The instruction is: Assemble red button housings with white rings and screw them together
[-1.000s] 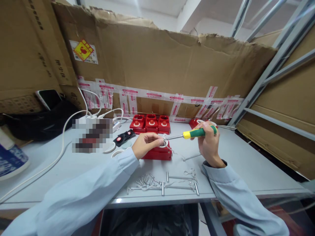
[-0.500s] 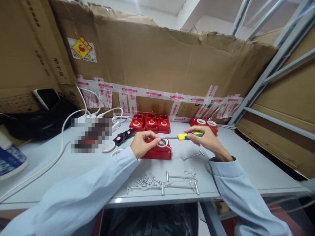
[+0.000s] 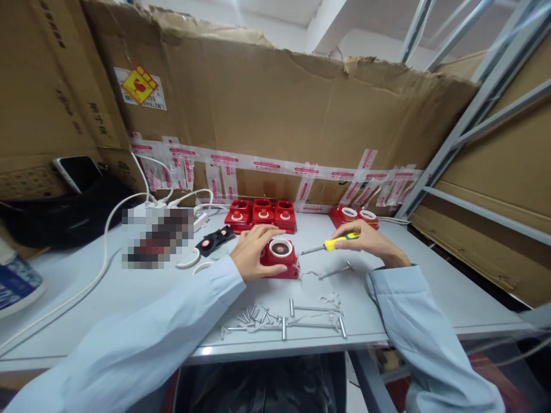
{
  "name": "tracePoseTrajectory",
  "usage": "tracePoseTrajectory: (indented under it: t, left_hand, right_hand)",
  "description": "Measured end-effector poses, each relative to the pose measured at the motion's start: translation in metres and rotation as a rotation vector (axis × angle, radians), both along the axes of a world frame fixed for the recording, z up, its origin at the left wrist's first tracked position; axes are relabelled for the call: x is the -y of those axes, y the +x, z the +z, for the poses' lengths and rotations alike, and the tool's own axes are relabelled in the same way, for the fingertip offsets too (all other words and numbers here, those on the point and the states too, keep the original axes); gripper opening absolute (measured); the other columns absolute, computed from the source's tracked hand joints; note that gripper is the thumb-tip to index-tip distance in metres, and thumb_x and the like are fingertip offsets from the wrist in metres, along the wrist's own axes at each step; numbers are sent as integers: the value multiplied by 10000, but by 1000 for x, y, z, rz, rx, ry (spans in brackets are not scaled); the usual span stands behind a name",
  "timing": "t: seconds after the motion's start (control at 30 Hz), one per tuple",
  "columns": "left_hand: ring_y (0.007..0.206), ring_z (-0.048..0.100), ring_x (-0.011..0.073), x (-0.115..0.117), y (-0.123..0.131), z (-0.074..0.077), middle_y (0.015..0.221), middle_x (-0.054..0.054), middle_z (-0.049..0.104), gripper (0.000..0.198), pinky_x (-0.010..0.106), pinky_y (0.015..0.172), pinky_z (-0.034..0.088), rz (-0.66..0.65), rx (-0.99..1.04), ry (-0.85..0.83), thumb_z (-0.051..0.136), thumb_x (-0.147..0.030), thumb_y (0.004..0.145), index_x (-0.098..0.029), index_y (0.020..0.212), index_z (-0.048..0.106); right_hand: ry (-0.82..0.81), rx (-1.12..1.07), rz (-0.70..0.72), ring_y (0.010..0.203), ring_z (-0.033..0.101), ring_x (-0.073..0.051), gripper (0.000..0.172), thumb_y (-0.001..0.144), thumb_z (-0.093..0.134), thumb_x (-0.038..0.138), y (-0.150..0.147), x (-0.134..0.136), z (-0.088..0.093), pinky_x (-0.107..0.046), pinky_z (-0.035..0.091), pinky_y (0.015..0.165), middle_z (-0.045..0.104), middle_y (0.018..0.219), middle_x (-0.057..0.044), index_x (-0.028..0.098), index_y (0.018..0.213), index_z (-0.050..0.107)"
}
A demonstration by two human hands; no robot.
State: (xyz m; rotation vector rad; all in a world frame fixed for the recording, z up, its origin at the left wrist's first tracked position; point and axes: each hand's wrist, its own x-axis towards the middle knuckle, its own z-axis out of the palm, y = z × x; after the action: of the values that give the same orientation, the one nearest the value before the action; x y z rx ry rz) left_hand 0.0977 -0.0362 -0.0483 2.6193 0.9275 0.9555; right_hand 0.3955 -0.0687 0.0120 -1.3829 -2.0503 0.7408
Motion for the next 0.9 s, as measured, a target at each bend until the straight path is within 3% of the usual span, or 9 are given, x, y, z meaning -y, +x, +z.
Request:
tracePoseTrajectory:
  t: [0.1, 0.23, 0.53, 0.9]
  left_hand:
    - [1171, 436, 341, -8, -2, -9, 1295, 132, 465, 868, 489, 956, 279, 54, -177, -7, 728, -530, 571, -234, 1307, 375]
    - [1072, 532, 337, -19, -5, -13, 1165, 104, 584, 798, 436, 910, 339, 27, -252, -109, 742, -508, 551, -223, 1235, 444]
    - [1040, 550, 278, -26, -17, 5, 1169, 109, 562, 736, 378, 879, 426, -13, 104, -124, 759, -468, 544, -197, 1162, 463]
    - [1026, 564, 270, -23, -17, 5, 1143, 93, 583, 742, 418, 932, 408, -35, 227, -201, 784, -421, 527, -193, 1160, 471]
  right_hand:
    - [-78, -15, 7, 496, 457, -73, 272, 636, 710, 365, 14, -2, 0, -187, 323, 392, 622, 643, -16, 149, 801, 719]
    - [-125, -21, -5, 455, 412, -58, 298, 631, 709, 365, 25, -6, -3, -189, 304, 374, 610, 625, -15, 138, 823, 719]
    - [-79, -66, -18, 439, 389, -46, 250, 667, 688, 352, 21, -8, -6, -185, 283, 379, 586, 608, 2, 143, 803, 699]
    - [-65, -30, -41, 465, 388, -58, 310, 674, 674, 410, 13, -7, -8, -199, 280, 396, 574, 618, -10, 129, 803, 696]
